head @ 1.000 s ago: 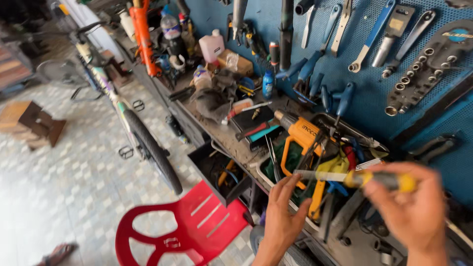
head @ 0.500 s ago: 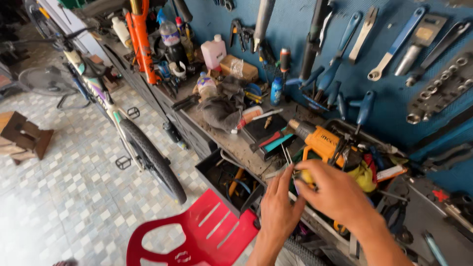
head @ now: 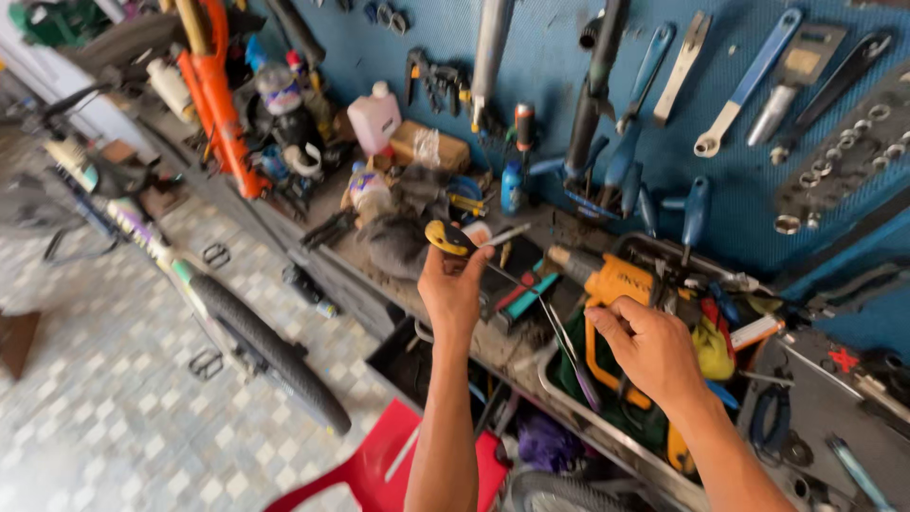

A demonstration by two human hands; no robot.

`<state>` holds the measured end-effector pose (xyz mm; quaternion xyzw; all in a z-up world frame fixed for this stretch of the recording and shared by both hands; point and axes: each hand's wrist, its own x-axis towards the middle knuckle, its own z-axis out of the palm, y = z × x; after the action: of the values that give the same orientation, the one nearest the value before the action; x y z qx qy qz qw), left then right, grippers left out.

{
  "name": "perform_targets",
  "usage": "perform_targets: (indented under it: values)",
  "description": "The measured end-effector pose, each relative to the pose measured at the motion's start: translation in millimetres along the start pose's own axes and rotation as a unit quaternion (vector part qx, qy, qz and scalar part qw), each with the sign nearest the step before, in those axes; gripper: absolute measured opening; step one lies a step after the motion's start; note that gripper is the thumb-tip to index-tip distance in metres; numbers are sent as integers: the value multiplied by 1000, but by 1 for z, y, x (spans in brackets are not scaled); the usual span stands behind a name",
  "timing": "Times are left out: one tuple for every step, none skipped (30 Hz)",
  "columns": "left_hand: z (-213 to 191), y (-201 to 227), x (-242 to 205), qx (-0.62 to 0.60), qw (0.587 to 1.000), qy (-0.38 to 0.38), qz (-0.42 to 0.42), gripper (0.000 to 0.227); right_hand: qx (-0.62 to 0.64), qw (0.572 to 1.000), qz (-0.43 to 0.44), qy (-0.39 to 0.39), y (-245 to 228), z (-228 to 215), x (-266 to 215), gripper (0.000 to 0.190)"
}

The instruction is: The person cleans and lubricates small mechanical components at a workbench, using a brush and a cleaning solution in a metal tray, and handles various bike parts including a wheel and internal drivetrain elements.

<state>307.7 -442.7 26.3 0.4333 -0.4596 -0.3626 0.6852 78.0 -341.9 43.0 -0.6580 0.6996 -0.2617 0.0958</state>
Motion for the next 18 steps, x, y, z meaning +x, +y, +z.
perform_targets:
  values:
    - [0, -7, 27, -12, 999, 12, -28, 31, 26, 999, -36, 28, -6, 3, 11, 29]
    - [2, -14, 51, 4, 1000, 11, -16, 32, 53, 995, -71, 55, -13, 5, 19, 31]
    - [4, -21, 76, 21, 1000, 15, -1, 32, 80, 987, -112, 82, -23, 10, 33, 34]
    - [7, -26, 103, 38, 999, 18, 13, 32, 64, 995, -64, 52, -31, 17, 44, 32]
    - [10, -32, 126, 50, 998, 6, 37, 33, 44, 999, -14, 18, -37, 21, 47, 30]
    - [15, -38, 151, 63, 996, -6, 60, 34, 25, 999, 36, -15, -41, 26, 54, 29]
    - [20, -46, 173, 66, 993, -21, 93, 34, 21, 998, 48, -21, -43, 32, 58, 29]
    - [27, -54, 196, 68, 989, -37, 127, 34, 17, 998, 59, -28, -44, 38, 64, 29]
    - [38, -61, 218, 107, 979, -42, 170, 36, 13, 997, 72, -35, -44, 45, 69, 28]
    - [46, -68, 238, 146, 965, -49, 212, 37, -12, 994, 87, -58, -43, 49, 75, 29]
    - [53, -74, 255, 138, 963, -68, 223, 38, -37, 991, 107, -74, -41, 52, 78, 30]
    - [59, -80, 270, 129, 960, -88, 233, 39, -62, 986, 128, -89, -39, 53, 80, 31]
    - [71, -85, 283, 118, 955, -112, 247, 41, -65, 984, 139, -93, -36, 53, 82, 32]
    - [84, -90, 291, 123, 953, -128, 247, 40, -68, 982, 149, -98, -33, 51, 82, 33]
    - [91, -93, 303, 132, 949, -138, 251, 40, -70, 981, 151, -102, -31, 51, 88, 33]
    - [98, -96, 313, 140, 945, -147, 256, 39, -70, 979, 165, -103, -30, 52, 91, 34]
    - [104, -100, 320, 148, 946, -161, 240, 38, -70, 976, 177, -106, -29, 52, 93, 35]
    - [110, -105, 326, 156, 946, -176, 224, 38, -71, 973, 190, -110, -28, 51, 94, 36]
